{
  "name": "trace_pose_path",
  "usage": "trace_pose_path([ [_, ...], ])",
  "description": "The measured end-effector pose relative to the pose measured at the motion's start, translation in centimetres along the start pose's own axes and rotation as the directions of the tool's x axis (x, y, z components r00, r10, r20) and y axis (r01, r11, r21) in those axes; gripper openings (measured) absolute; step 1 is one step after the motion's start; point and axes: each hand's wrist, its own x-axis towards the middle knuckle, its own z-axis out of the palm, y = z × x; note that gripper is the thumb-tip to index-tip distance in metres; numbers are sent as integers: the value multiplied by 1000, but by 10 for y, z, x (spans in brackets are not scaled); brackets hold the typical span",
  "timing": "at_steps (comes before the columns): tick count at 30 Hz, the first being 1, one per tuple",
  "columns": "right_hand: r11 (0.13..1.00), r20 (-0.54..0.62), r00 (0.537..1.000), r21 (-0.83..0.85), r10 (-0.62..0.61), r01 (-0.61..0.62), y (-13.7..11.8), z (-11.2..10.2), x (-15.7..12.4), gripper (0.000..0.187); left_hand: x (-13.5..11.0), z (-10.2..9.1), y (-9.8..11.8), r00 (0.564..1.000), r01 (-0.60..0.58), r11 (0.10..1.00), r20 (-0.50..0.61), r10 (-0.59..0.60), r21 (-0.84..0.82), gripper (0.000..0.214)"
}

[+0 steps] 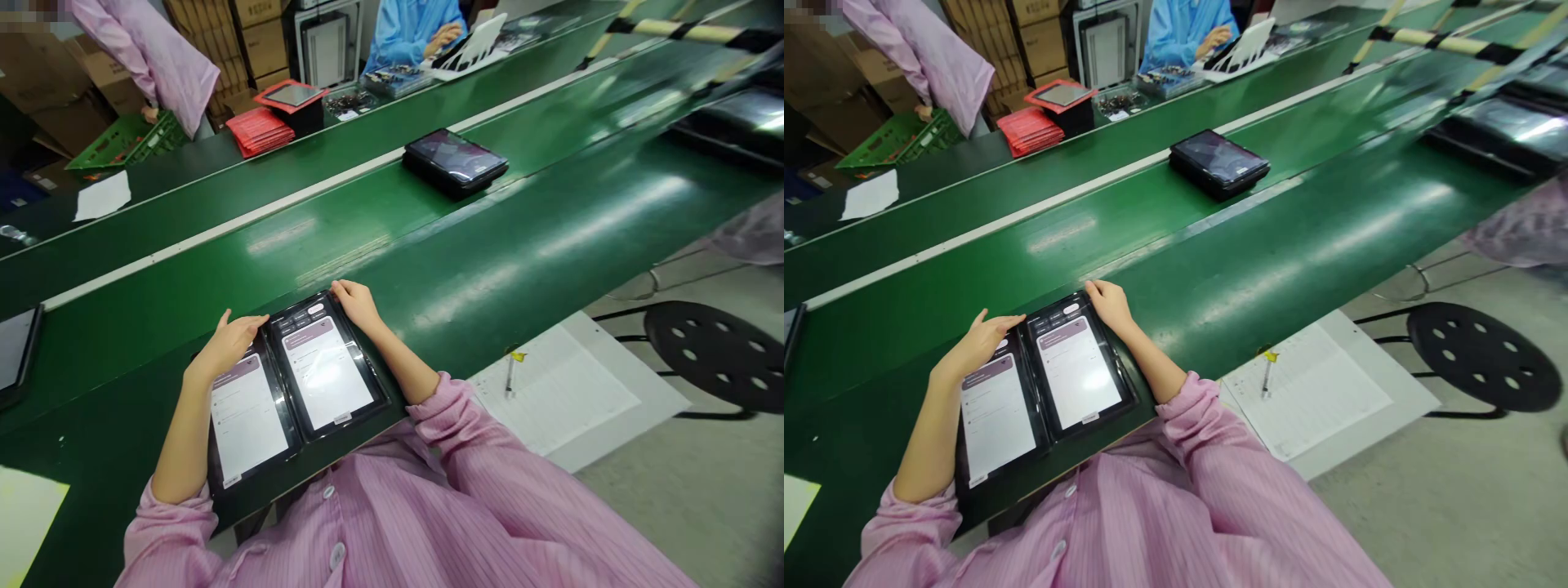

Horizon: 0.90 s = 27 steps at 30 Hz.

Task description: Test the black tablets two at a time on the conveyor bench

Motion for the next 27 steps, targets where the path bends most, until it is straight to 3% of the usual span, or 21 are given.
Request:
trace_pose_path([
  [4, 947, -22, 993, 297, -118, 119, -5, 1, 0, 61, 1, -1, -12, 999, -31, 999, 3, 32, -33, 67],
  [7, 864, 46, 993, 499, -107, 70, -6, 2, 2, 69, 2, -1, -16, 998, -55, 998, 7, 55, -33, 69],
  [9, 835, 74, 993, 548, -96, 40, -5, 3, 5, 73, 2, -2, -15, 999, -43, 998, 6, 44, -52, 69],
  [11, 865, 60, 995, 501, -78, 37, -1, 4, 7, 74, 1, -4, -14, 1000, 5, 996, 10, -4, -85, 67],
  [14, 973, -2, 998, 221, -61, 59, 5, 1, 9, 70, 0, -10, -15, 996, 79, 992, 49, -74, -101, 61],
  [18, 967, 19, 970, -83, -241, 242, 5, -3, 5, 57, -3, -16, -24, 995, 39, 994, 99, -29, -98, 66],
  [20, 926, 107, 930, -109, -351, 362, 2, -4, 1, 49, -3, -16, -28, 993, 1, 995, 116, 11, -103, 69],
  [23, 889, 215, 894, -156, -394, 430, -2, -4, -3, 37, -5, -17, -31, 990, -18, 994, 136, 33, -106, 72],
  [27, 902, 175, 896, -76, -408, 425, 1, -6, -2, 36, -9, -21, -35, 981, 74, 981, 187, -39, -180, 72],
])
